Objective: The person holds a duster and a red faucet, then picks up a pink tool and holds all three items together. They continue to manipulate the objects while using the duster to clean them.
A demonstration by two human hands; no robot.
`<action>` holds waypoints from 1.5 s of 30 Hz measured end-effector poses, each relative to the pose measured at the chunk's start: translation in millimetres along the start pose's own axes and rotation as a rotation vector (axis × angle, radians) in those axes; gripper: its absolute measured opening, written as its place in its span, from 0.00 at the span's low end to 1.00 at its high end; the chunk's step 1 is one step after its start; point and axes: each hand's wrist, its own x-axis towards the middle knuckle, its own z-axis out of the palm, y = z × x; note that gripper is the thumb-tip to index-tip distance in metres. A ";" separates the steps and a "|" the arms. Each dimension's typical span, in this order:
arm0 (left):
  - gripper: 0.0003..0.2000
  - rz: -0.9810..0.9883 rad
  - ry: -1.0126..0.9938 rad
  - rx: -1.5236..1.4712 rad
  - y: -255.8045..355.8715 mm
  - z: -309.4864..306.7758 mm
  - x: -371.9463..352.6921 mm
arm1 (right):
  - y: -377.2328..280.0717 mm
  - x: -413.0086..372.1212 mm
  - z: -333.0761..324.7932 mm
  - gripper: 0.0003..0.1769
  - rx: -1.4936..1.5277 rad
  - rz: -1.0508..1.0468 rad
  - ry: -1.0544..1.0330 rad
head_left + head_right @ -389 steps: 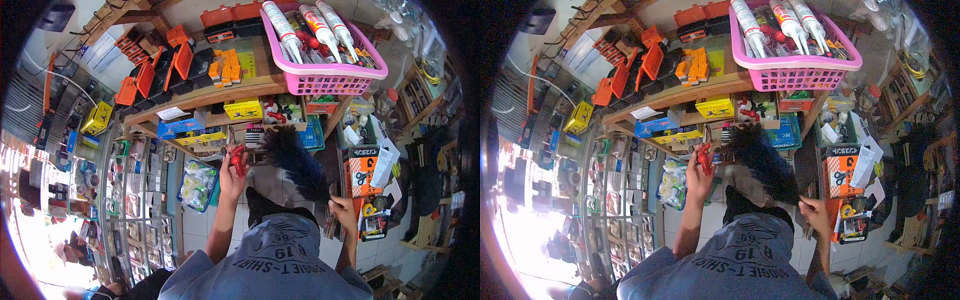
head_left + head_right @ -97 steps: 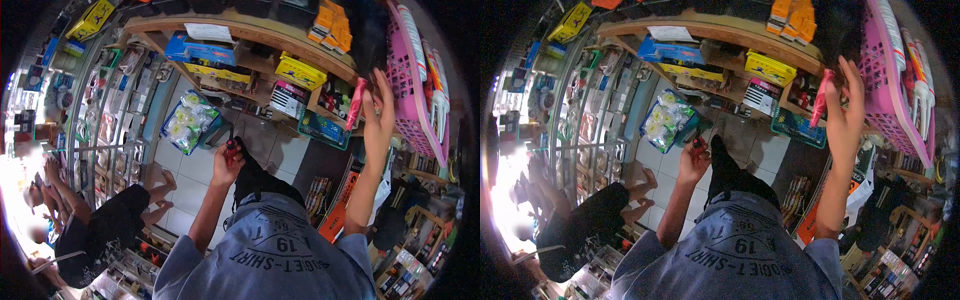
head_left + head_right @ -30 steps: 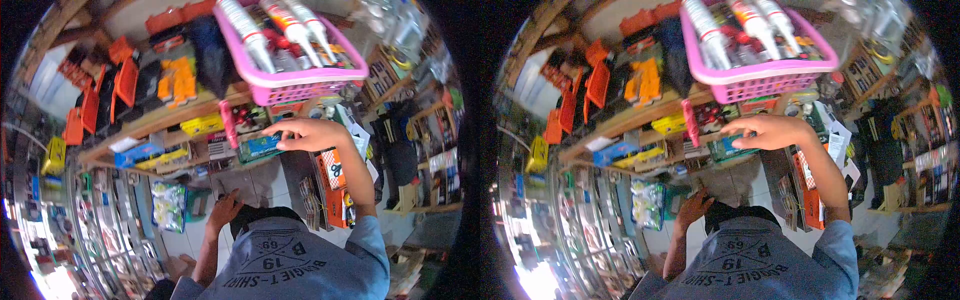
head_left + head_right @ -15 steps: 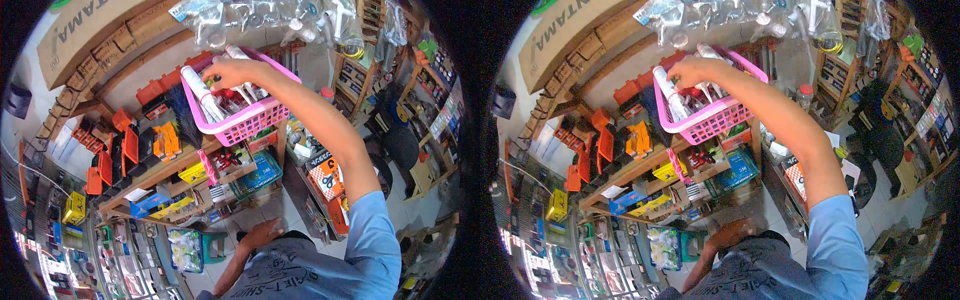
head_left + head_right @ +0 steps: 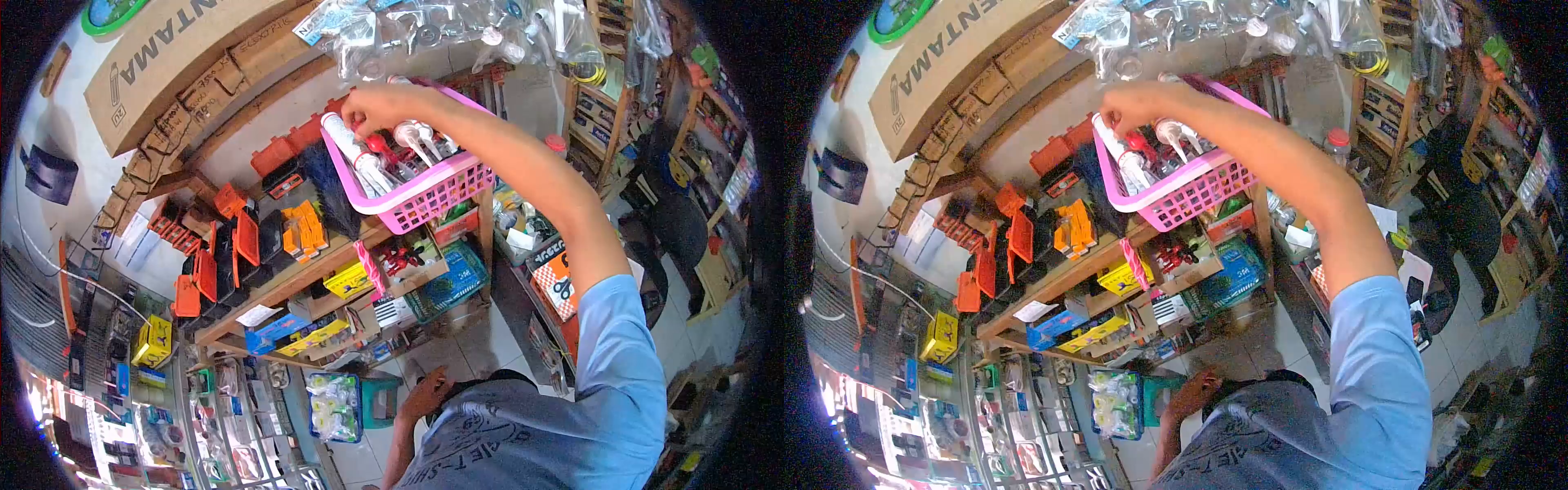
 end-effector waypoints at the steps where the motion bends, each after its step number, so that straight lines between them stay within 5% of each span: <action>1: 0.27 -0.002 -0.002 -0.002 4.2 0.0 -2.1 | 1.8 -3.0 -5.7 0.15 0.028 -0.026 0.061; 7: 0.26 0.096 0.006 -0.059 29.9 -7.9 -0.1 | -86.4 -81.4 -44.5 0.17 0.288 -0.002 0.481; 11: 0.27 0.210 0.057 -0.451 40.7 -9.0 10.6 | -165.2 -168.7 3.3 0.15 0.590 0.038 0.424; 13: 0.31 0.354 -0.076 -1.292 67.2 -15.8 10.8 | -190.4 -209.2 56.9 0.16 0.694 -0.013 0.373; 17: 0.31 0.266 -0.086 -1.717 94.1 -33.6 3.9 | -224.2 -262.2 166.8 0.17 0.801 0.221 0.343; 25: 0.17 -0.177 0.161 -1.738 47.1 -14.9 17.2 | -216.5 -286.1 184.4 0.18 0.858 0.273 0.153; 27: 0.16 -0.084 0.078 -1.756 33.3 -12.6 15.3 | -203.9 -277.5 185.4 0.19 0.807 0.224 0.204; 29: 0.17 -0.014 0.077 -1.863 26.9 -10.0 12.6 | -185.5 -265.9 199.2 0.20 0.993 0.536 0.138; 31: 0.18 0.005 0.129 -1.831 37.2 -14.3 8.2 | -165.5 -247.3 219.8 0.23 0.906 0.596 0.153; 35: 0.20 0.169 0.178 -1.826 33.5 -19.5 0.5 | -141.5 -190.6 235.4 0.36 1.225 0.581 0.135; 38: 0.22 0.235 0.134 -1.930 26.5 -24.5 -5.3 | -136.4 -146.2 240.6 0.43 1.356 0.768 0.063; 43: 0.27 0.185 0.277 -2.005 25.4 -21.3 -19.9 | -133.5 -102.7 250.3 0.21 2.341 0.675 -0.039; 45: 0.29 0.194 0.334 -2.009 21.4 -20.1 -24.4 | -131.9 -100.1 255.1 0.20 2.348 0.603 -0.010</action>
